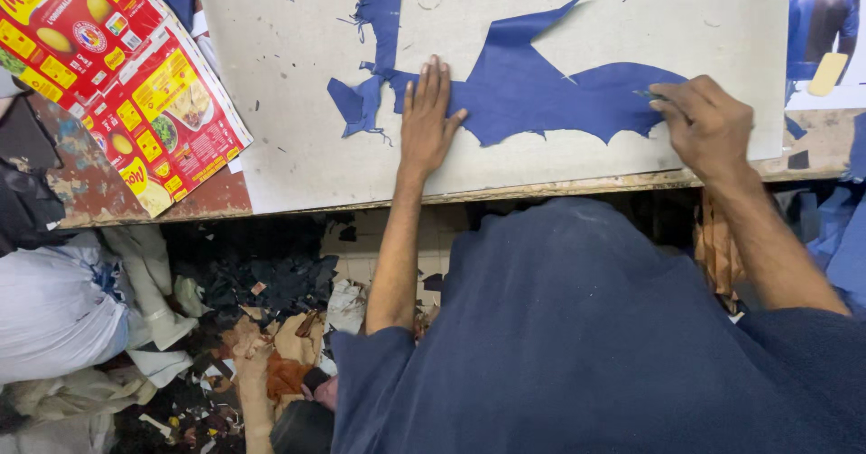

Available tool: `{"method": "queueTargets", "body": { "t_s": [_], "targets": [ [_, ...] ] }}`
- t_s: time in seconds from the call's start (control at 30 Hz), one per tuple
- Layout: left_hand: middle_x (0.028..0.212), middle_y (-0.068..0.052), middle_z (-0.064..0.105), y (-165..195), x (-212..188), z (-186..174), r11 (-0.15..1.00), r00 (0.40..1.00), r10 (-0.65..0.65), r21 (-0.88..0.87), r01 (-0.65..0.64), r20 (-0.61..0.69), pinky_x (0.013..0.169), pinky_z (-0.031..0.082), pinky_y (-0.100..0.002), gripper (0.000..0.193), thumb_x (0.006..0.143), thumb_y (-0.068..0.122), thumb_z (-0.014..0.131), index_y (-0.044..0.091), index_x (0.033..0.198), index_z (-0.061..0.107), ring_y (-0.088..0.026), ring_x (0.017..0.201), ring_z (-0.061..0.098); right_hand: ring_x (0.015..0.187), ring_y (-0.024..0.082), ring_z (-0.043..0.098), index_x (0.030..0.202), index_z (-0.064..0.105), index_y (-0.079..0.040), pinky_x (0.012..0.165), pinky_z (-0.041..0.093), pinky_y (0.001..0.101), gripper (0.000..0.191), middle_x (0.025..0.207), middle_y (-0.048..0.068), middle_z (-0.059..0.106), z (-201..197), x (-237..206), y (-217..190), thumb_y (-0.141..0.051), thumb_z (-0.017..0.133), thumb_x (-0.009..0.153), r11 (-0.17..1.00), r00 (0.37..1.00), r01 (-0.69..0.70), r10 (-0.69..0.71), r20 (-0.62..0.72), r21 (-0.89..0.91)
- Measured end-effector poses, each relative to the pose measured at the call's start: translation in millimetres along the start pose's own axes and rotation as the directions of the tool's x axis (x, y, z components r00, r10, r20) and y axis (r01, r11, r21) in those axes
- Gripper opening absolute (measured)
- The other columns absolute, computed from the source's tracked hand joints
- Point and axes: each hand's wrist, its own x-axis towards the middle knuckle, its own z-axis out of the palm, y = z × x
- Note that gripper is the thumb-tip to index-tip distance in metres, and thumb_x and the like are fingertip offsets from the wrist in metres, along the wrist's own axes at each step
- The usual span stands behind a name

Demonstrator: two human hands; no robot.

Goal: The person measures and marks blue fabric on a worktable using a ruler and a light blue marker, then cuts along the marked lines with a utility knife. The person repeatedly positions the ruler, draws straight lines, and cuts the fabric into pattern pieces, moving scraps aside as they work.

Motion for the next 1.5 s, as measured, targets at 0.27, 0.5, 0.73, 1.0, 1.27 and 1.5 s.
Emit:
{"method": "queueTargets", "body": {
  "t_s": [0.27, 0.5, 0.73, 1.0, 1.27, 1.5],
  "targets": [
    [0.169, -0.017, 0.014, -2, -5, -11, 0.995, 0.988, -0.061, -0.085, 0.049, -0.144, 0.127, 0.004, -0.055, 0.075, 0.103, 0.031, 0.057, 0.005, 0.162, 0.019, -0.030, 0.158, 0.011, 0.089, 0.028, 0.069, 0.113, 0.071, -0.003, 0.072, 0.054, 0.0370, 0.013, 0.104, 0.011, 0.069, 40, 11, -30, -0.002, 0.079, 0.104, 0.999, 0.996, -0.037, 0.034, -0.086, -0.028],
    [0.166, -0.016, 0.036, 70, -24, -2, 0.901, 0.962, 0.172, -0.361, -0.240, -0.211, 0.131, 0.022, -0.051, 0.057, 0.100, 0.005, 0.063, 0.004, 0.153, 0.044, -0.030, 0.158, 0.030, 0.087, 0.028, 0.069, 0.114, 0.066, 0.000, 0.073, 0.053, 0.0371, 0.014, 0.106, 0.016, 0.066, 8, -9, 0, 0.008, 0.072, 0.104, 0.976, 0.958, -0.210, 0.216, -0.189, 0.052],
    [0.156, -0.014, 0.049, 113, -15, 4, 0.726, 0.972, 0.125, -0.649, -0.228, -0.201, 0.126, 0.036, -0.045, 0.064, 0.095, 0.012, 0.073, 0.006, 0.152, 0.045, -0.032, 0.149, 0.044, 0.078, 0.015, 0.069, 0.107, 0.076, -0.006, 0.060, 0.053, 0.0253, 0.005, 0.104, 0.010, 0.074, 3, -19, 17, -0.006, 0.078, 0.103, 0.993, 0.991, -0.088, 0.079, -0.107, -0.083],
    [0.145, -0.002, 0.066, 119, 14, 23, 0.710, 0.967, 0.165, -0.658, -0.252, -0.193, 0.129, 0.039, -0.045, 0.048, 0.104, -0.002, 0.055, 0.013, 0.150, 0.052, -0.023, 0.143, 0.056, 0.077, 0.014, 0.068, 0.096, 0.076, -0.014, 0.062, 0.052, 0.0304, 0.004, 0.086, 0.000, 0.070, 61, 2, -25, -0.014, 0.072, 0.097, 0.883, 0.897, 0.434, -0.407, 0.171, -0.180],
    [0.153, -0.005, 0.056, 141, 55, 36, 0.791, 0.920, 0.390, -0.495, -0.359, -0.043, 0.121, 0.041, -0.042, 0.064, 0.090, -0.009, 0.054, 0.024, 0.144, 0.063, -0.025, 0.144, 0.049, 0.079, 0.016, 0.063, 0.099, 0.072, -0.013, 0.064, 0.050, 0.0313, 0.008, 0.088, 0.000, 0.062, 56, 18, -26, -0.014, 0.069, 0.091, 0.826, 0.824, 0.549, -0.509, 0.249, -0.127],
    [0.159, 0.008, 0.048, 143, 63, 30, 0.774, 0.800, 0.600, -0.274, -0.571, 0.026, 0.131, 0.025, -0.044, 0.053, 0.099, 0.011, 0.054, 0.023, 0.151, 0.054, -0.015, 0.152, 0.036, 0.081, 0.017, 0.063, 0.098, 0.070, -0.011, 0.064, 0.050, 0.0322, 0.010, 0.089, 0.000, 0.063, 63, 5, 3, -0.014, 0.067, 0.089, 0.816, 0.804, 0.571, -0.534, 0.261, -0.090]
  ]
}}
